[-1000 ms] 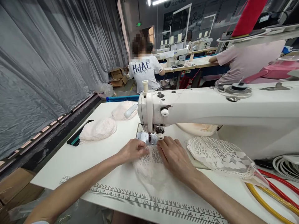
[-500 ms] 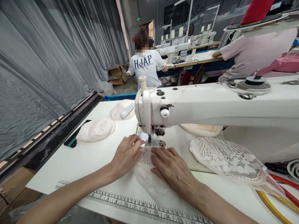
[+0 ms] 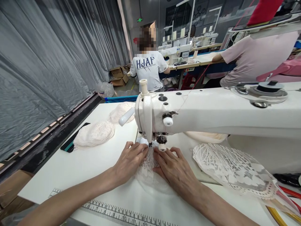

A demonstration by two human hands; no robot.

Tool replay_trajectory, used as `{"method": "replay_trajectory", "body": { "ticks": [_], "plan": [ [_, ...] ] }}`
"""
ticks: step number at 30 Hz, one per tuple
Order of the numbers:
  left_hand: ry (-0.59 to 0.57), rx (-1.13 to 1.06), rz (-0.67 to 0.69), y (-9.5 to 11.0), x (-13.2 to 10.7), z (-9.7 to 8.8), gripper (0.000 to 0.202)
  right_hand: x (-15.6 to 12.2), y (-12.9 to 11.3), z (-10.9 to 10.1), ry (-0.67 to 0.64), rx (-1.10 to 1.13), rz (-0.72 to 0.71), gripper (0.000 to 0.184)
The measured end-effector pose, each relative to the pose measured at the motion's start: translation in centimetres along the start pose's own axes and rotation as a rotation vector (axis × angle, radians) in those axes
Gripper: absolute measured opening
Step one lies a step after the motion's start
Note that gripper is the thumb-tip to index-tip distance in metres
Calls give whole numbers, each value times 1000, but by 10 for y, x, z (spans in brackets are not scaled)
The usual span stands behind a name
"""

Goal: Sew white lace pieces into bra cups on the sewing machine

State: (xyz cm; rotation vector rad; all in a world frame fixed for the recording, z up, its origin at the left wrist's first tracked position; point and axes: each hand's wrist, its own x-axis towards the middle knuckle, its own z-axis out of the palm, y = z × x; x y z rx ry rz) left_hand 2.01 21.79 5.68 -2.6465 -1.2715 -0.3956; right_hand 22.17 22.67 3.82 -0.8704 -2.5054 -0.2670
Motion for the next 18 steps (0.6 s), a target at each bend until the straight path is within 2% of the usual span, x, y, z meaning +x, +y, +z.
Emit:
{"method": "replay_trajectory", "body": {
  "ticks": [5, 9, 13, 16, 18],
  "plan": [
    [-32, 0, -16, -13, 12, 6, 15, 7, 8, 8, 10, -14, 14, 38],
    [-44, -26, -32, -17, 14, 8, 16, 6, 12, 9, -34, 6, 25, 43],
    [21, -99, -15, -12, 4, 1, 20, -1, 9, -7, -99, 114, -26, 47],
    [31, -244, 78, -1, -11, -7, 15, -9, 0, -21, -142, 214, -115, 57],
    [25, -309, 153, 5, -19, -10, 24, -15, -8, -26, -136, 246, -141, 64]
  ]
}}
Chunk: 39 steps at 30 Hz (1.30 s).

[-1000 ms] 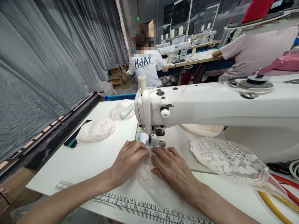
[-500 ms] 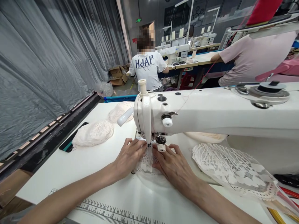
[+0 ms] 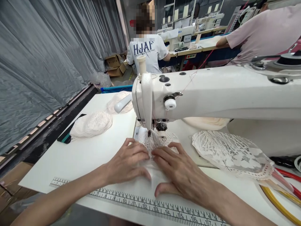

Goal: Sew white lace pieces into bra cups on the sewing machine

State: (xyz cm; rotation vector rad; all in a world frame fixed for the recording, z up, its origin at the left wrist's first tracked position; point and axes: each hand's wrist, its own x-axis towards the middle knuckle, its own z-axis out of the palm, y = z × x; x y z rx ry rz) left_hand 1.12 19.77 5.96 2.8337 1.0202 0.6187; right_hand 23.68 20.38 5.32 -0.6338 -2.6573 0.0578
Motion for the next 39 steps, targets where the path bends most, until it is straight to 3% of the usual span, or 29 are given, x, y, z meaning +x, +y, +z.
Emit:
{"method": "replay_trajectory", "body": {
  "ticks": [5, 10, 14, 18, 20, 22, 25, 27, 39],
  "plan": [
    [115, 69, 37, 6, -5, 8, 11, -1, -11, 8, 127, -23, 56, 23],
    [239, -52, -68, 6, 4, 9, 19, 7, -10, 7, 177, -4, 71, 35],
    [223, -35, -89, 10, 9, 7, 19, 5, -7, 8, 226, -31, 125, 14],
    [140, 121, -94, 9, 15, 10, 11, 3, 0, 9, 334, 2, 149, 18],
    [74, 176, -107, 6, 18, 12, 17, 3, 1, 6, 348, 3, 122, 19],
    [34, 192, -124, 5, 20, 13, 23, 4, 1, 4, 348, 16, 95, 19],
    [53, 174, -152, 8, 17, 14, 6, 1, 2, 2, 312, 51, 59, 21],
    [82, 151, -162, 12, 15, 15, 16, -3, 3, 1, 272, 84, 27, 23],
    [134, 76, -34, 18, 0, 15, 5, -13, 2, 0, 87, 116, -20, 15]
  ]
}}
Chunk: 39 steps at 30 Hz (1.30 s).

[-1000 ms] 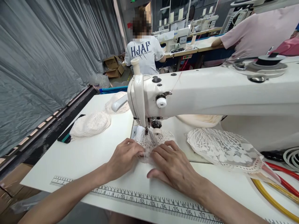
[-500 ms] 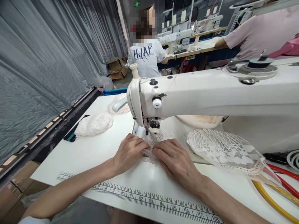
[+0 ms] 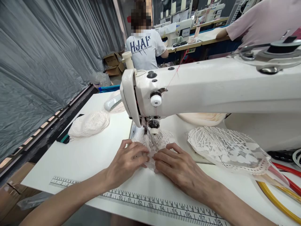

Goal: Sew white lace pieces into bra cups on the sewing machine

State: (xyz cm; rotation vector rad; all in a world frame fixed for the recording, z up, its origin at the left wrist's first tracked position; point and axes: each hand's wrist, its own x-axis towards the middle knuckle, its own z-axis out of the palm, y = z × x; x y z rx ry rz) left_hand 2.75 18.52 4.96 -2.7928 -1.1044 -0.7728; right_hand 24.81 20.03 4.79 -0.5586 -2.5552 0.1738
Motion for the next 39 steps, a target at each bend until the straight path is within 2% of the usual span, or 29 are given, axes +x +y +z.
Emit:
{"method": "replay_trajectory", "body": {
  "ticks": [9, 23, 29, 34, 39],
  "plan": [
    [11, 120, 71, 3, 1, -8, 12, 0, -2, 5, 23, -66, -33, 16],
    [27, 110, 210, 7, 2, -9, 13, -4, 0, 8, -11, -53, -71, 17],
    [119, 164, 81, 8, 2, 1, 17, -1, -2, 9, 15, -55, -41, 16],
    [98, 127, 19, 10, 2, 2, 18, 2, -5, 8, 26, -64, -19, 18],
    [100, 105, 19, 10, -1, -1, 19, 3, -6, 4, 16, -61, -35, 23]
  ]
}}
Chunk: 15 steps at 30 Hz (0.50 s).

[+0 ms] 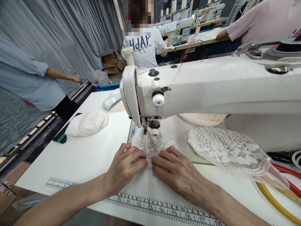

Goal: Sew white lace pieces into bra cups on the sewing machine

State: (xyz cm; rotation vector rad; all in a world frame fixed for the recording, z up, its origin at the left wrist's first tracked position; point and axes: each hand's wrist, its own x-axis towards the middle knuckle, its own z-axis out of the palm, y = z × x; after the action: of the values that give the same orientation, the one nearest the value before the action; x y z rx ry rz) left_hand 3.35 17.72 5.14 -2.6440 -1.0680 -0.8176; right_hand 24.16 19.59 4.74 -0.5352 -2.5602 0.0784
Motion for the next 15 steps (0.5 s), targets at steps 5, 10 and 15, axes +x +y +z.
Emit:
{"method": "replay_trajectory", "body": {
  "ticks": [5, 10, 15],
  "plan": [
    [-7, 7, 12, 1, 0, -2, 18, 0, 0, -1, -31, 11, -14, 25],
    [-14, 7, 40, 1, 0, -2, 17, 0, 0, -2, -39, 51, -13, 25],
    [-19, 53, 64, 1, 0, -2, 18, 0, 0, -2, -27, 71, -23, 20]
  ]
}}
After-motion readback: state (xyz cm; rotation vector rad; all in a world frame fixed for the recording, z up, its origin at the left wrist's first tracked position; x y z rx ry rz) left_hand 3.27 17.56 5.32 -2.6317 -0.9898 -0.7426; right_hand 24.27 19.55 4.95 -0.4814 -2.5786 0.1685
